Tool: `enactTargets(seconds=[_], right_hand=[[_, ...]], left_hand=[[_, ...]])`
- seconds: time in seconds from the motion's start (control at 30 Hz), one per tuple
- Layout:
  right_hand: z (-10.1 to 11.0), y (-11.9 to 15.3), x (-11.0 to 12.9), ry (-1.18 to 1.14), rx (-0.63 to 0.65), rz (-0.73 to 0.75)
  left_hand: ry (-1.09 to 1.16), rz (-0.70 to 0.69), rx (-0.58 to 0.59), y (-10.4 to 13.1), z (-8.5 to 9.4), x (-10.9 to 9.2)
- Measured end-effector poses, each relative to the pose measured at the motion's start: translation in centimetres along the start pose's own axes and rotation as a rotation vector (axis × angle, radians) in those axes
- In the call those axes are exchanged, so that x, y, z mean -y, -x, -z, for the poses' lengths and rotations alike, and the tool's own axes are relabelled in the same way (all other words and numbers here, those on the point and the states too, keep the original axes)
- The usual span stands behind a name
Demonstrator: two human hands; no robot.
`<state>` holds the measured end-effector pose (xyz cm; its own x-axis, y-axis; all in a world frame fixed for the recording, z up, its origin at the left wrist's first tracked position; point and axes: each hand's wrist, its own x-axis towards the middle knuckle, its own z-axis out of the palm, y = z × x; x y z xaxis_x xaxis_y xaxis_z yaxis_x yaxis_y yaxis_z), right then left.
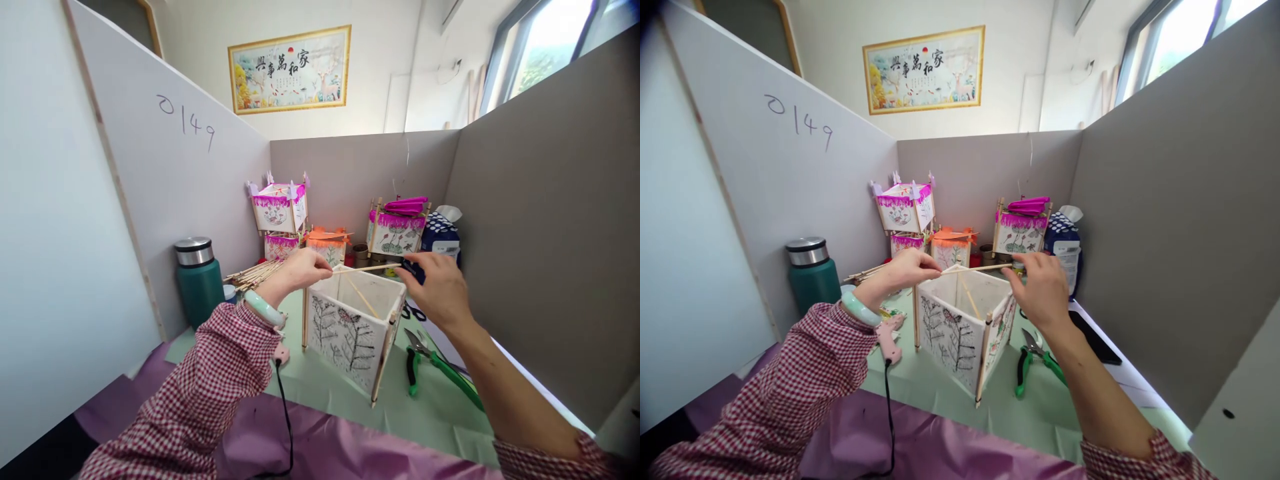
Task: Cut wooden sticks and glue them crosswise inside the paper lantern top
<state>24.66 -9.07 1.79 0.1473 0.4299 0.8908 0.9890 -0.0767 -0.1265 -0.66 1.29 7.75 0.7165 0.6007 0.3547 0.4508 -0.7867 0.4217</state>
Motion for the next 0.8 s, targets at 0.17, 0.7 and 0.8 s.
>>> enactTargets(seconds=[0.17,0.7,0.8], right_hand=[[-0.2,-0.3,1.9,-0.049,0.232,0.330],[-1.3,11.8,-2.5,0.305,0.648,-0.560],[-1.9,14.1,-2.2,0.397,0.645,-0.426]], left_hand=[[0.041,-0.096,-0.069,0.7,0.4,-1.6],[0.074,0.173,-0.445,4.4,-1.2,5.6],[-0.046,0.311,-0.438,4.6,0.7,7.9]])
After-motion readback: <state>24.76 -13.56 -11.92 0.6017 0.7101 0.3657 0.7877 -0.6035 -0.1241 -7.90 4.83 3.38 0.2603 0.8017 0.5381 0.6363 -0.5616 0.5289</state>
